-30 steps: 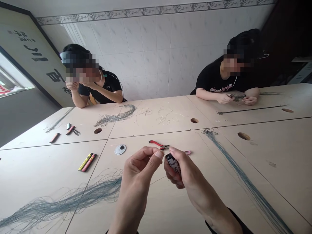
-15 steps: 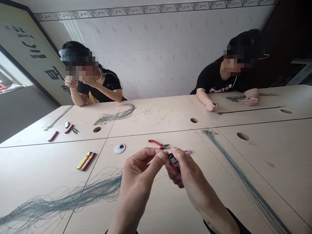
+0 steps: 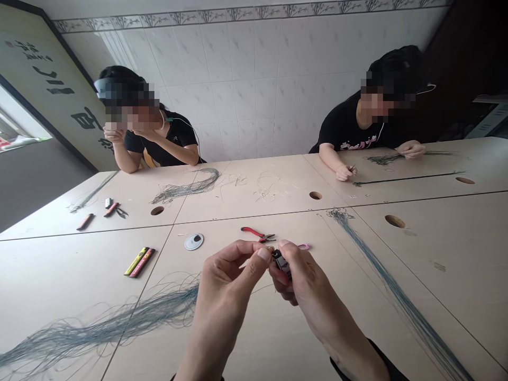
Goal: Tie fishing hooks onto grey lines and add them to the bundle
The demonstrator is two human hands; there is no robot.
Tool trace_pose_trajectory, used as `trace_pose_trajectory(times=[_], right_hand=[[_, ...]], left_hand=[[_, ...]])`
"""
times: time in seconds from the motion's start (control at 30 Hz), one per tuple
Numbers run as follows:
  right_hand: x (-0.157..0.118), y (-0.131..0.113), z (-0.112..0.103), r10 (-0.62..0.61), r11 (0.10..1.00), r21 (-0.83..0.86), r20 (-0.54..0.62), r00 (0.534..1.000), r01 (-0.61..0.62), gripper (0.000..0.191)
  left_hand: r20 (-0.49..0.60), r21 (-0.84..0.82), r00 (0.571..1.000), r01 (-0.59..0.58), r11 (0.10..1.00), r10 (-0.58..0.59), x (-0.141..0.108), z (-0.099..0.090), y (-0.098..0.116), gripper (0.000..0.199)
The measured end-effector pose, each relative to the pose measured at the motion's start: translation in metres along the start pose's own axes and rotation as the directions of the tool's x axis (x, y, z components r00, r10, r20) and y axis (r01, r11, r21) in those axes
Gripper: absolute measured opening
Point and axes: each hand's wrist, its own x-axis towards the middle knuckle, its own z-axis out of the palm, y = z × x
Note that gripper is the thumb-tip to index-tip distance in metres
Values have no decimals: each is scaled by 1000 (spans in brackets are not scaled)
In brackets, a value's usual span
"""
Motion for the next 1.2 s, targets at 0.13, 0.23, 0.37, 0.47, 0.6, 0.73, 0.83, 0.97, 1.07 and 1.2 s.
trace_pose_trajectory(times=[0.13, 0.23, 0.37, 0.47, 0.6, 0.73, 0.83, 0.97, 1.07, 1.2], right_hand=[[0, -1, 0, -8, 1000, -18, 4, 1000, 8, 54], [-1, -2, 1, -9, 1000, -25, 5, 1000, 9, 53], [-1, -4, 1, -10, 1000, -24, 16, 1000, 11, 51], [-1, -5, 1, -8, 1000, -9, 15, 1000, 8, 49], [-2, -5, 2, -16, 1000, -3, -12, 1000, 16, 50], [-2, -6, 3, -20, 1000, -6, -8, 1000, 20, 52], [0, -5, 2, -12, 999, -32, 0, 1000, 12, 52], [1, -2, 0, -9, 997, -75, -8, 1000, 8, 51], [1, -2, 0, -10, 997, -79, -8, 1000, 9, 49], [0, -4, -1, 1, 996, -88, -11, 1000, -2, 49]], left_hand=[[3, -11, 1000, 0, 1000, 0, 0, -1, 0, 17], [3, -8, 1000, 0, 1000, 0, -1, 0, 1, 17], [10, -11, 1000, 1, 1000, -1, -1, 0, 0, 18], [4, -8, 1000, -8, 1000, 8, 0, -1, -1, 18], [-25, -29, 1000, -6, 1000, 6, 0, -1, 0, 17], [-55, -47, 998, -8, 999, 5, 1, 0, 2, 15], [-45, -57, 999, -2, 998, -1, 1, -1, 2, 16], [-35, -58, 999, -1, 998, -1, 1, -1, 1, 16], [-12, -48, 1000, 2, 999, -2, 2, 0, 1, 18], [-16, -46, 1000, 6, 999, -7, 2, -1, 0, 16]])
